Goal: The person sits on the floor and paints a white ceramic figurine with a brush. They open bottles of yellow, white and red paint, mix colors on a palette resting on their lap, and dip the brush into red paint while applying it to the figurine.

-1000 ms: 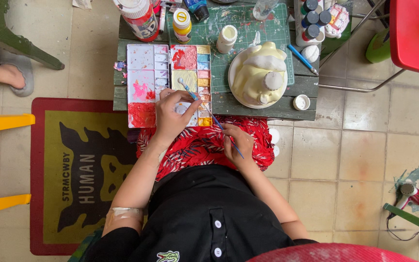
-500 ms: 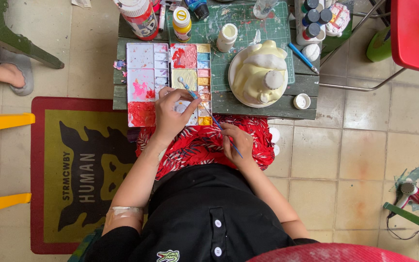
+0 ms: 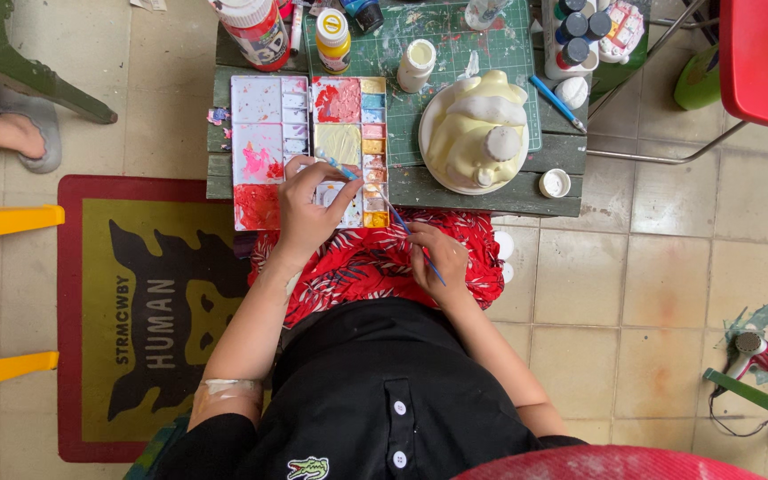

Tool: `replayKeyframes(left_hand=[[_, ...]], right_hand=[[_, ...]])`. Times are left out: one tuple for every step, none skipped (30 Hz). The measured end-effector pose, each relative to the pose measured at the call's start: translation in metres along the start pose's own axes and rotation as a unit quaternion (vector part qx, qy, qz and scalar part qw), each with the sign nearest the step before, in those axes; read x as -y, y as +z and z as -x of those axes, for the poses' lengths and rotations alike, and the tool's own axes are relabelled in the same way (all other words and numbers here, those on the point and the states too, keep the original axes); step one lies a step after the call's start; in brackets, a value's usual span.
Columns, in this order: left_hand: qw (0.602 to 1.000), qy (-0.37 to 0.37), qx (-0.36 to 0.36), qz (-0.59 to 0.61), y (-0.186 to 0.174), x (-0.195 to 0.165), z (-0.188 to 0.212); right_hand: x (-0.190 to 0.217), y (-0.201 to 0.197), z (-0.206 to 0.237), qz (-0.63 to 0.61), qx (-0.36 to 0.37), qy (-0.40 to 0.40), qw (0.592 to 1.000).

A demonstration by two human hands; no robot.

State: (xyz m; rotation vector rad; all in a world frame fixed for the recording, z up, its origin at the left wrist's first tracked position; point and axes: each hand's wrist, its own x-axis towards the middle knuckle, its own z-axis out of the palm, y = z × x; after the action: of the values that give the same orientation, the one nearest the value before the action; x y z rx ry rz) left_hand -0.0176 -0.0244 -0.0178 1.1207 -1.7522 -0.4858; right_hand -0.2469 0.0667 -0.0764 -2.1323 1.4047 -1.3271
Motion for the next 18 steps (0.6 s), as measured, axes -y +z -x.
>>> replayKeyframes(left_hand=[[1.000, 0.003, 0.001, 0.004, -0.0016, 0.0003, 0.0006], [1.000, -0.005, 0.001, 0.012, -0.0032, 0.0003, 0.0009], [1.000, -0.013, 0.003, 0.020, -0.0054, 0.0003, 0.0028], [0.999, -0.021, 0.004, 0.027, -0.0068, 0.0001, 0.0038], [0.999, -0.017, 0.002, 0.030, -0.0075, 0.0000, 0.0041], [0.999, -0.013, 0.000, 0.033, -0.0078, -0.0001, 0.0045], [0.999, -0.009, -0.001, 0.035, -0.0080, -0.0002, 0.0047], [0.999, -0.008, -0.001, 0.035, -0.0078, -0.0002, 0.0049], [0.999, -0.008, -0.001, 0.034, -0.0076, -0.0002, 0.0051], [0.999, -0.008, -0.001, 0.034, -0.0071, 0.0000, 0.0054], [0.999, -0.018, -0.001, 0.042, -0.0061, -0.0003, 0.0055], [0.998, -0.030, -0.001, 0.051, -0.0053, -0.0004, 0.0073], [0.997, -0.041, 0.000, 0.059, -0.0045, -0.0003, 0.0076], [0.997, -0.043, -0.002, 0.059, -0.0036, 0.0002, 0.0078], [0.997, -0.045, -0.004, 0.058, -0.0023, 0.0007, 0.0076], [0.997, -0.047, -0.007, 0.057, -0.0015, 0.0013, 0.0075], [0.998, -0.043, -0.007, 0.055, -0.0014, 0.0017, 0.0078], [0.998, -0.039, -0.006, 0.054, -0.0011, 0.0019, 0.0077]], right_hand=[[-0.0005, -0.0003, 0.0002, 0.005, -0.002, -0.001, 1.000], [-0.0011, -0.0008, 0.0002, 0.005, -0.004, 0.000, 1.000], [-0.0011, -0.0009, 0.0012, 0.004, -0.007, 0.002, 1.000], [-0.0013, -0.0012, 0.0017, 0.004, -0.009, 0.003, 1.000], [-0.0016, -0.0014, 0.0018, -0.004, -0.010, 0.008, 1.000], [-0.0018, -0.0015, 0.0020, -0.013, -0.012, 0.012, 1.000], [-0.0019, -0.0016, 0.0021, -0.022, -0.013, 0.017, 1.000], [-0.0018, -0.0017, 0.0022, -0.026, -0.013, 0.026, 0.999], [-0.0015, -0.0018, 0.0021, -0.031, -0.013, 0.036, 0.999], [-0.0010, -0.0017, 0.0022, -0.035, -0.013, 0.046, 0.998], [-0.0005, -0.0017, 0.0016, -0.041, -0.018, 0.043, 0.998], [0.0006, -0.0010, 0.0022, -0.048, -0.022, 0.040, 0.998], [0.0015, -0.0008, 0.0019, -0.054, -0.027, 0.037, 0.997], [0.0022, -0.0006, 0.0017, -0.055, -0.026, 0.038, 0.997], [0.0027, -0.0006, 0.0014, -0.055, -0.026, 0.038, 0.997], [0.0031, -0.0006, 0.0010, -0.056, -0.025, 0.039, 0.997], [0.0032, -0.0006, 0.0005, -0.056, -0.024, 0.039, 0.997], [0.0032, -0.0007, -0.0001, -0.057, -0.023, 0.039, 0.997]])
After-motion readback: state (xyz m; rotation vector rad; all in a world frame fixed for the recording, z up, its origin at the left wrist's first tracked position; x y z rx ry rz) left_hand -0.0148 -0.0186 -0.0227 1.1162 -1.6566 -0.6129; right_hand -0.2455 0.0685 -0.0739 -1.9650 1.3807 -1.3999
